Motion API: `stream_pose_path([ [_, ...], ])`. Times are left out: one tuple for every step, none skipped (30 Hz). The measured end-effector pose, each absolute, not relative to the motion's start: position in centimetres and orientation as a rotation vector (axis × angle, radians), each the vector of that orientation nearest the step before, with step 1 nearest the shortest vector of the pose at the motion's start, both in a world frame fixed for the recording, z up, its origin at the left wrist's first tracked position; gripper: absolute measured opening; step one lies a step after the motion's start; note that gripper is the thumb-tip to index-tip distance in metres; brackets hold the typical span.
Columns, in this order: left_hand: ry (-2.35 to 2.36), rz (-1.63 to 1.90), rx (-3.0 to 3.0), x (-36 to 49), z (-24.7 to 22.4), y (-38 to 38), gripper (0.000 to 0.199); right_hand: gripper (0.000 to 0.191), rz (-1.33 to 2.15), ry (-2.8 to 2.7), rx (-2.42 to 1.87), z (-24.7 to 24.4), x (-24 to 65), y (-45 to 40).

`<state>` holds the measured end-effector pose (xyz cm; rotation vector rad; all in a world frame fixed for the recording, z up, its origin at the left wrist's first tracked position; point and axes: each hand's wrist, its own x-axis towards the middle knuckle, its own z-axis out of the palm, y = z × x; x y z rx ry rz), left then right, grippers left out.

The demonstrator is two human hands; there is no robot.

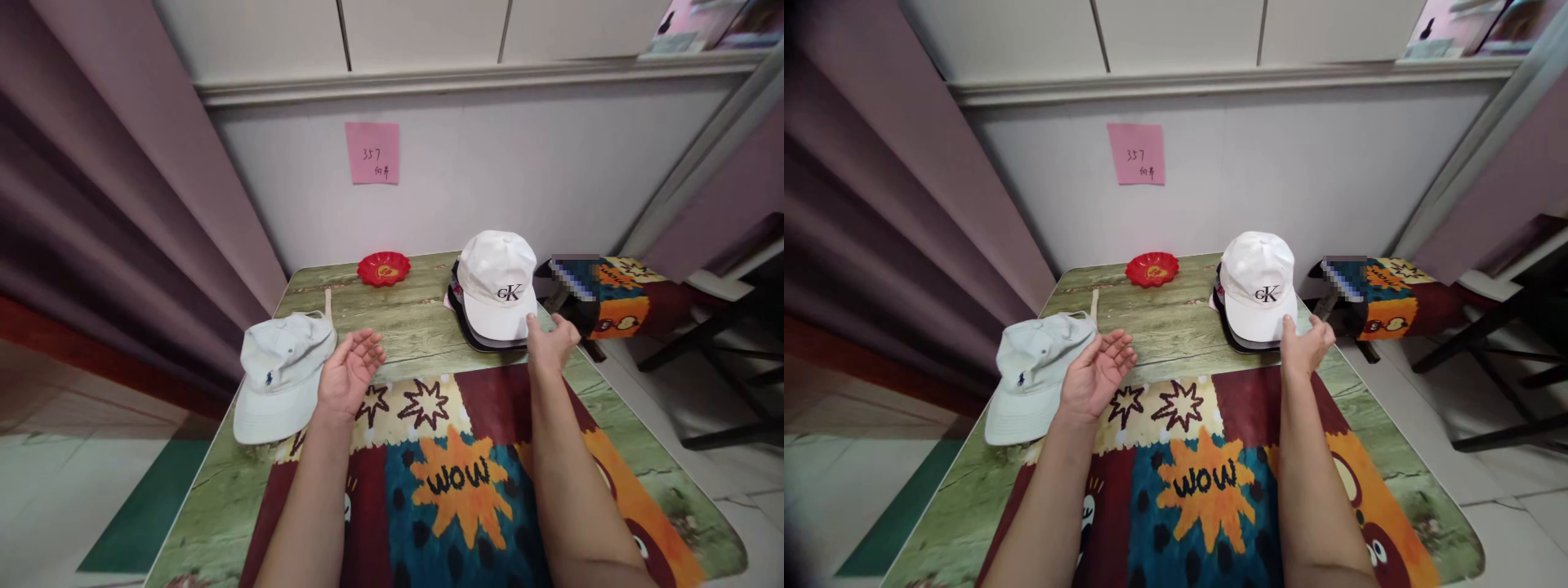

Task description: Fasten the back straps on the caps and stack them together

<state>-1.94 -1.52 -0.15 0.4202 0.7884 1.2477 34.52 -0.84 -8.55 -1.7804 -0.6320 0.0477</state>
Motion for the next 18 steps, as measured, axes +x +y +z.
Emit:
stream_pose_path([
  [0.794, 1.247, 0.422, -1.9, -0.1, -1.5, 0.033, 0.067, -0.017, -0.652, -1.805, -8.2, 34.1, -0.9],
  [0.796, 1.246, 0.424, -1.9, -0.1, -1.5, 0.033, 0.069, -0.072, -0.692, -1.828, -7.9, 33.6, -0.9],
  [0.796, 1.243, 0.429, -1.9, -0.1, -1.5, 0.033, 0.07, -0.119, -0.766, -1.862, -7.6, 33.0, -0.8],
  [0.795, 1.238, 0.437, -1.8, -0.2, -1.5, 0.032, 0.07, -0.141, -0.854, -1.9, -7.5, 32.4, -0.9],
  [0.795, 1.234, 0.449, -1.8, -0.3, -1.5, 0.031, 0.068, -0.133, -0.941, -1.936, -7.3, 31.8, -0.9],
  [0.797, 1.231, 0.465, -1.8, -0.4, -1.6, 0.029, 0.067, -0.103, -1.013, -1.963, -7.3, 31.3, -1.0],
  [0.801, 1.229, 0.484, -1.8, -0.6, -1.7, 0.027, 0.067, -0.071, -1.068, -1.981, -7.3, 31.0, -1.1],
  [0.806, 1.231, 0.507, -1.8, -0.7, -1.8, 0.024, 0.066, -0.05, -1.104, -1.989, -7.3, 30.8, -1.2],
  [0.812, 1.239, 0.536, -1.8, -0.9, -1.9, 0.022, 0.066, -0.045, -1.122, -1.982, -7.3, 30.7, -1.3],
  [0.818, 1.255, 0.571, -1.8, -1.1, -2.0, 0.021, 0.066, -0.06, -1.12, -1.962, -7.2, 30.7, -1.3],
  [0.824, 1.282, 0.613, -1.8, -1.2, -2.1, 0.021, 0.064, -0.085, -1.101, -1.93, -7.1, 30.7, -1.4],
  [0.834, 1.317, 0.662, -1.9, -1.3, -2.1, 0.023, 0.063, -0.12, -1.08, -1.883, -6.8, 30.8, -1.4],
  [0.851, 1.359, 0.713, -2.1, -1.3, -2.1, 0.025, 0.061, -0.171, -1.041, -1.831, -6.5, 30.7, -1.4],
  [0.877, 1.413, 0.768, -2.4, -1.3, -2.1, 0.027, 0.057, -0.211, -1.015, -1.781, -6.1, 30.6, -1.4],
  [0.915, 1.483, 0.828, -2.8, -1.2, -2.0, 0.028, 0.053, -0.226, -1.007, -1.732, -5.7, 30.3, -1.5],
  [0.966, 1.571, 0.893, -3.4, -1.1, -1.9, 0.028, 0.049, -0.21, -1.006, -1.689, -5.3, 29.8, -1.6],
  [1.032, 1.675, 0.965, -4.1, -1.0, -1.7, 0.027, 0.047, -0.138, -1.045, -1.651, -4.9, 29.2, -1.7],
  [1.119, 1.788, 1.045, -5.0, -0.9, -1.6, 0.026, 0.047, -0.045, -1.091, -1.613, -4.6, 28.4, -1.9],
])
